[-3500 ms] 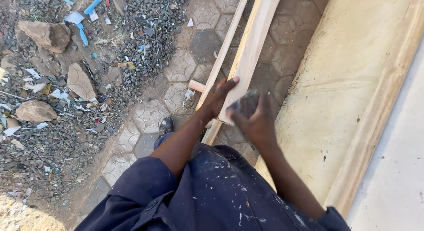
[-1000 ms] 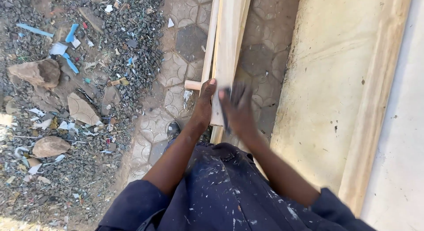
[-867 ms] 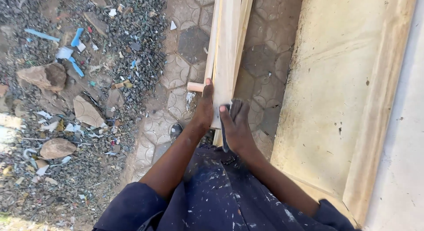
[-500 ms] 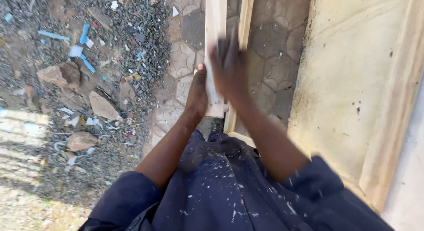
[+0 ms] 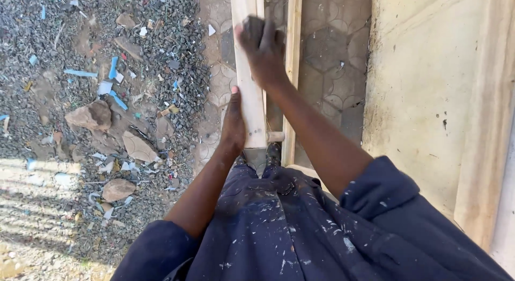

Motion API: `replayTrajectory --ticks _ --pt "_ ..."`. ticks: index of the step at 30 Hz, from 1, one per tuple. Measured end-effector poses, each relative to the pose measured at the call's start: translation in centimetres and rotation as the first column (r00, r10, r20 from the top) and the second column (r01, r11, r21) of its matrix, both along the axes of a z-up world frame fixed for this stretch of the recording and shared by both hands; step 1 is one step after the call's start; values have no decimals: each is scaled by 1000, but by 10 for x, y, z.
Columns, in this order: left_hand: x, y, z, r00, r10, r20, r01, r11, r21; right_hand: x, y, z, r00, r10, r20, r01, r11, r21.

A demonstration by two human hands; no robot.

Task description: Sanding a wooden furniture frame using a hand-held sanding block to smooth the surface.

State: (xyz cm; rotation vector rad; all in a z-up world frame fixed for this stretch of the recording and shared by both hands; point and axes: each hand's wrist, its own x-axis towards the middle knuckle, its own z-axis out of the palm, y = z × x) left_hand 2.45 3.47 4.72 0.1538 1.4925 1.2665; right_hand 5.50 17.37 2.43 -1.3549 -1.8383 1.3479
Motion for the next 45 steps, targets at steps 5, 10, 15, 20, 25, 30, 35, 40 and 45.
replayTrajectory --ticks 5,10,15,20,25,30,35,40,45 --pt "-7 -13 -21 931 -145 -336 148 989 -18 69 -110 50 980 154 -125 -174 970 -171" --pt "-3 -7 -13 947 -102 -304 82 993 -79 133 -148 12 928 184 -324 -314 854 -414" --pt "14 -21 18 626 -275 -730 257 956 -140 165 -115 -14 971 -193 144 239 846 -476" --pt "60 -18 53 398 -544 -738 332 836 -437 172 -92 -42 793 -490 -361 223 785 -578" --pt "59 -15 39 337 -610 -717 307 792 -528 164 -94 -37 828 -466 -311 209 773 -599" --pt "53 -20 37 368 -541 -756 332 836 -437 158 -103 -68 805 -506 -309 105 634 -766" --pt "40 -20 49 485 -471 -737 337 878 -340 140 -119 -89 854 -436 -284 43 602 -797" --pt "10 5 22 439 -399 -805 300 910 -287 130 -129 -90 896 -319 -308 -44 628 -777" --pt "-23 39 -30 563 -214 -799 331 943 -19 121 -134 -86 988 -75 -137 -44 710 -703"
